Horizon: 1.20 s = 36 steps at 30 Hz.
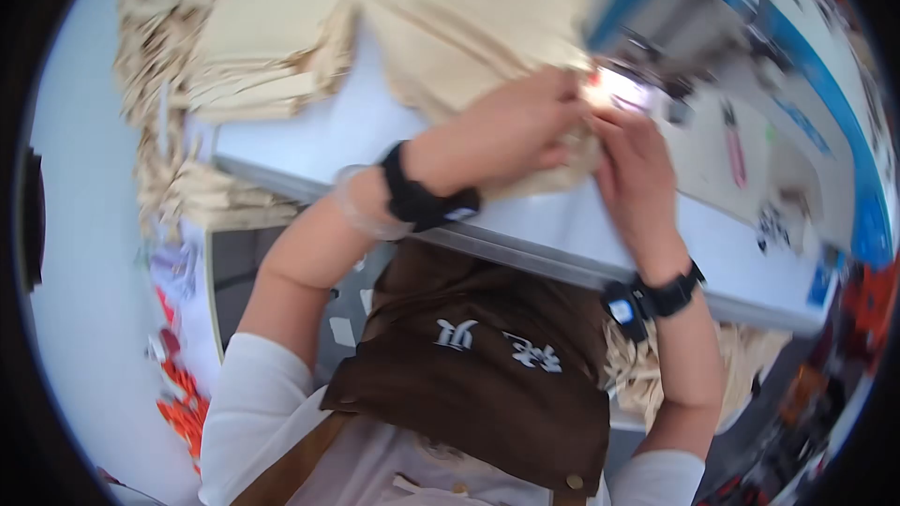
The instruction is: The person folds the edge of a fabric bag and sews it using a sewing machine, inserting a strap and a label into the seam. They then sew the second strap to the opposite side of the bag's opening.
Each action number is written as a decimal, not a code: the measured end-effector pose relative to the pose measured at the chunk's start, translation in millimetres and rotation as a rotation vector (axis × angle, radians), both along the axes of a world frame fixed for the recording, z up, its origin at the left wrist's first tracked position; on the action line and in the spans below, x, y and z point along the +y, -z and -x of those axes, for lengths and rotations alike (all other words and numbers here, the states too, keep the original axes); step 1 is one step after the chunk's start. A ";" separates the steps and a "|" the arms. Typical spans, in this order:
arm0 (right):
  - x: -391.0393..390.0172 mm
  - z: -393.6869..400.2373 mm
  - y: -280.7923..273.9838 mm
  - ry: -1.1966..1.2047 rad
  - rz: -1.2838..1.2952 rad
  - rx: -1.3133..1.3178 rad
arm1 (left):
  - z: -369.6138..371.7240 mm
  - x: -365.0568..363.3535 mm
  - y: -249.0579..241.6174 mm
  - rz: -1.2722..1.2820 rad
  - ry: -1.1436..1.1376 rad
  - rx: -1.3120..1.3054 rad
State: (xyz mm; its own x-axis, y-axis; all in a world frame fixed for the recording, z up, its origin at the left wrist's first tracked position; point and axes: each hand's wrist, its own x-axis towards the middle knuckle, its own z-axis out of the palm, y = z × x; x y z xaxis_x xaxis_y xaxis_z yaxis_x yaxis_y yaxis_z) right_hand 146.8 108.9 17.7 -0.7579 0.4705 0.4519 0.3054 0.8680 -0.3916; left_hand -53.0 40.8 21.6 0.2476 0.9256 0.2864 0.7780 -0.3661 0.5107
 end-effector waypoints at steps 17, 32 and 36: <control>-1.2 -4.0 4.2 0.017 0.107 -0.042 | 85.1 -198.6 -25.4 -0.154 -0.918 -0.264; 3.2 -6.7 9.6 -0.038 0.026 -0.055 | 205.7 -359.2 123.7 -0.064 -1.633 -1.037; -9.7 -9.4 -3.7 0.052 -0.131 0.021 | 150.1 -348.9 95.3 -0.130 -1.059 -1.662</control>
